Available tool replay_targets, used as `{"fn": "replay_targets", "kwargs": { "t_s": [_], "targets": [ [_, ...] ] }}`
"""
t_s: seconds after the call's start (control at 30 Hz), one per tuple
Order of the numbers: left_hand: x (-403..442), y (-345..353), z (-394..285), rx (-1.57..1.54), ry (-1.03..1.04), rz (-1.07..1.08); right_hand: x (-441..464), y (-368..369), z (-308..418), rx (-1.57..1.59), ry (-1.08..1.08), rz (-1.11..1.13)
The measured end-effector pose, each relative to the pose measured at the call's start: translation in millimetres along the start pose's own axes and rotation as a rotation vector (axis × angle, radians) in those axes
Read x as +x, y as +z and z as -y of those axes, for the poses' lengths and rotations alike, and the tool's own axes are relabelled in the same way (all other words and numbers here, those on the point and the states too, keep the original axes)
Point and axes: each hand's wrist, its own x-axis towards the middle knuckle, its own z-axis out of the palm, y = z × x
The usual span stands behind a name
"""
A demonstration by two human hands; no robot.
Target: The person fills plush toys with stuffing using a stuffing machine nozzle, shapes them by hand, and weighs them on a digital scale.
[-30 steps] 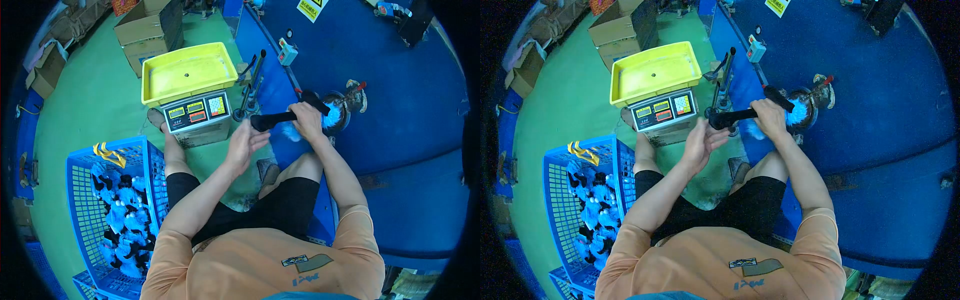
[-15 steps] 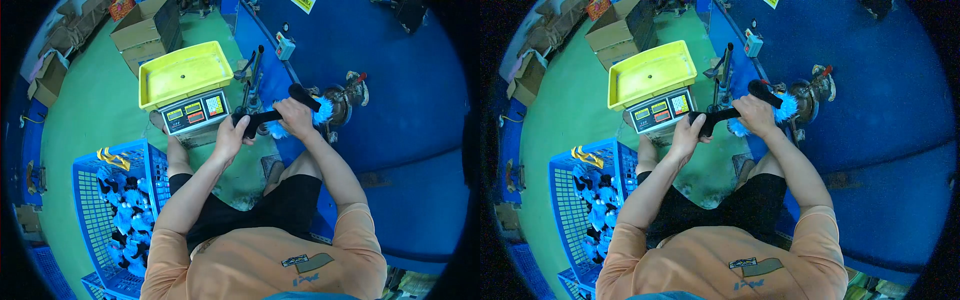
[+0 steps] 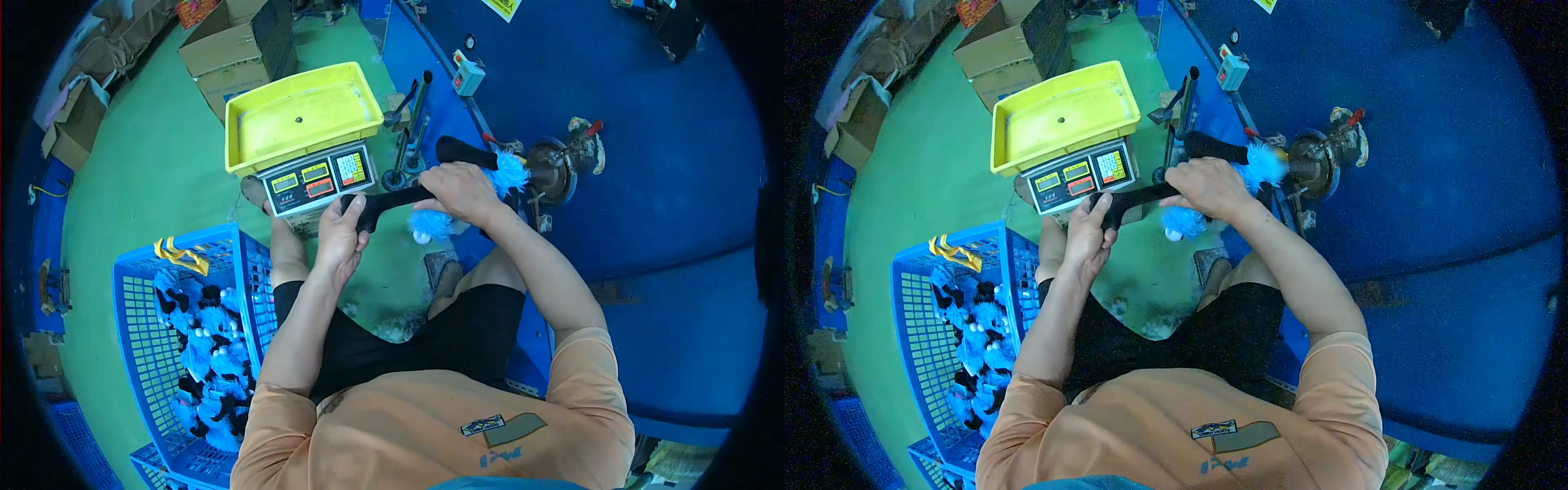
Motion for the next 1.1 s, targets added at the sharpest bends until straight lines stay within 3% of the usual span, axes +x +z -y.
{"fn": "replay_targets", "kwargs": {
  "t_s": [0.27, 0.4, 0.43, 0.5, 0.57, 0.73, 0.77, 0.9, 1.0, 1.1],
  "targets": [
    [-3.3, -26.6, -1.9, -0.208, 0.046, -0.025, 19.9, -3.4, 21.2, 0.029, -0.005, 0.030],
    [-4.9, -29.7, 23.4, -0.565, 0.180, -0.020, 22.1, -3.1, 25.5, 0.042, 0.098, 0.101],
    [-8.1, -27.4, 31.8, -0.481, 0.232, 0.005, 27.0, -5.9, 29.9, 0.040, 0.097, 0.096],
    [-9.2, -25.0, 57.1, -0.229, 0.343, 0.093, 45.8, -9.0, 47.2, 0.127, 0.302, 0.162],
    [-14.5, -13.5, 71.4, -0.258, 0.211, 0.103, 55.1, -13.7, 57.4, 0.211, 0.515, 0.224],
    [4.0, 34.6, 37.3, 0.146, 0.309, 0.104, 28.3, -6.0, -6.4, 0.251, 0.847, 0.026],
    [9.8, 48.9, 30.8, 0.125, 0.326, 0.137, 25.2, -12.1, -22.1, 0.212, 0.850, 0.005],
    [19.2, 81.4, 13.1, 0.624, 0.264, 0.227, 13.0, -15.8, -67.9, 0.139, 0.785, 0.347],
    [19.1, 75.7, 19.9, 0.530, 0.311, 0.252, 26.0, 15.5, -111.3, 0.060, 0.683, 0.408],
    [14.7, 65.2, 31.7, 0.443, 0.330, 0.259, 47.9, 56.4, -165.0, -0.243, 0.486, 0.498]
  ]
}}
